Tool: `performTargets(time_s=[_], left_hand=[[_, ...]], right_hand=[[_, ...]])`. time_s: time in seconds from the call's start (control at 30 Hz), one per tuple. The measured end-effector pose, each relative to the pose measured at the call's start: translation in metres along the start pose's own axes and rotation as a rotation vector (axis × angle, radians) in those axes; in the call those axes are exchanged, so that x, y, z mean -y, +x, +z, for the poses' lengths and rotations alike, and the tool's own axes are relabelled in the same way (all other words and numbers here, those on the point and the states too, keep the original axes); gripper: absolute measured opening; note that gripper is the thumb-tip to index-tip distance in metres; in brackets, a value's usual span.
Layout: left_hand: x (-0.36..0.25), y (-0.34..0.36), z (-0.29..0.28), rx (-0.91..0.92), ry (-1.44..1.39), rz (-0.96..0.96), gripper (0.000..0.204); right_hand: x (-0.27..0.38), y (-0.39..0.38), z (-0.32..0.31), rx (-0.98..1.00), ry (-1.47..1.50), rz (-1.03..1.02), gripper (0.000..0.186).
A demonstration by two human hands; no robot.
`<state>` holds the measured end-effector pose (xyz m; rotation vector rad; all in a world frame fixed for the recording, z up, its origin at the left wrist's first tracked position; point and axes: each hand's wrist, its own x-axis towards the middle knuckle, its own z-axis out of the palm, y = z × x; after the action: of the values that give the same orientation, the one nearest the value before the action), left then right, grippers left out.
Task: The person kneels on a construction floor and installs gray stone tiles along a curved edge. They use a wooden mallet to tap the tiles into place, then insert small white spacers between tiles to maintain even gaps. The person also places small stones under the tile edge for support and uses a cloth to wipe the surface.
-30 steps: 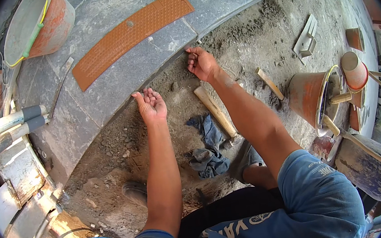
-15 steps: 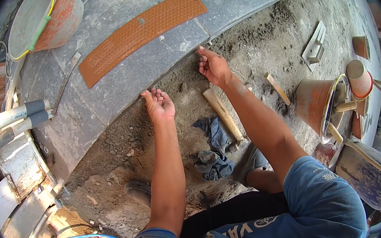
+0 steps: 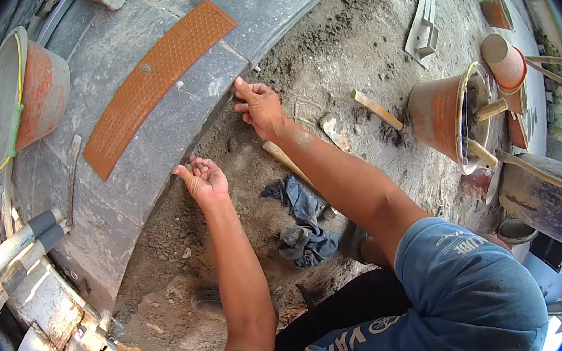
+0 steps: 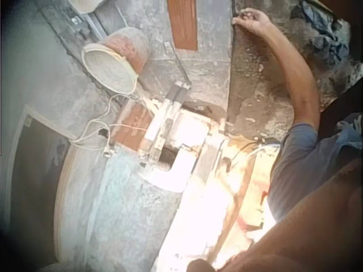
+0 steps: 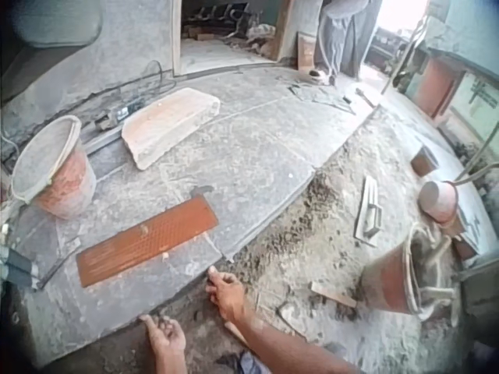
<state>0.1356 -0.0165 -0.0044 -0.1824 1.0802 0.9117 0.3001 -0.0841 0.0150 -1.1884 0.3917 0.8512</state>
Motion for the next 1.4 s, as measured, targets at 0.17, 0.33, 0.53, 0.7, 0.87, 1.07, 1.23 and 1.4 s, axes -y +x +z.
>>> performTargets(time_s=[0.17, 0.33, 0.53, 0.7, 0.87, 1.07, 1.23, 1.4], left_hand=[[-0.014, 0.012, -0.008, 0.061, -0.018, 0.002, 0.052], [-0.007, 0.009, -0.003, 0.096, 0.013, -0.005, 0.057], [-0.008, 0.009, 0.002, 0.080, 0.036, 0.021, 0.058], [-0.016, 0.010, -0.003, 0.114, 0.015, 0.029, 0.058], [-0.009, 0.003, 0.001, 0.081, 0.005, 0.029, 0.057], [-0.013, 0.008, -0.005, 0.137, 0.030, 0.040, 0.055], [-0.007, 0.004, -0.005, 0.145, 0.043, 0.060, 0.054], [-0.005, 0.001, -0.005, 0.082, 0.078, 0.112, 0.054]], right_hand=[[-0.002, -0.009, 0.004, -0.086, -0.125, -0.120, 0.041], [-0.004, 0.007, -0.001, -0.129, -0.272, -0.327, 0.046], [0.000, 0.009, 0.009, -0.035, -0.142, -0.118, 0.047], [0.004, 0.005, 0.016, -0.043, 0.123, 0.064, 0.038], [0.005, 0.015, 0.002, -0.027, 0.084, 0.053, 0.036], [0.008, 0.014, 0.001, -0.028, 0.098, 0.071, 0.030], [0.011, 0.019, -0.003, -0.014, 0.111, 0.071, 0.020], [0.008, 0.027, -0.001, -0.053, 0.057, 0.078, 0.015]])
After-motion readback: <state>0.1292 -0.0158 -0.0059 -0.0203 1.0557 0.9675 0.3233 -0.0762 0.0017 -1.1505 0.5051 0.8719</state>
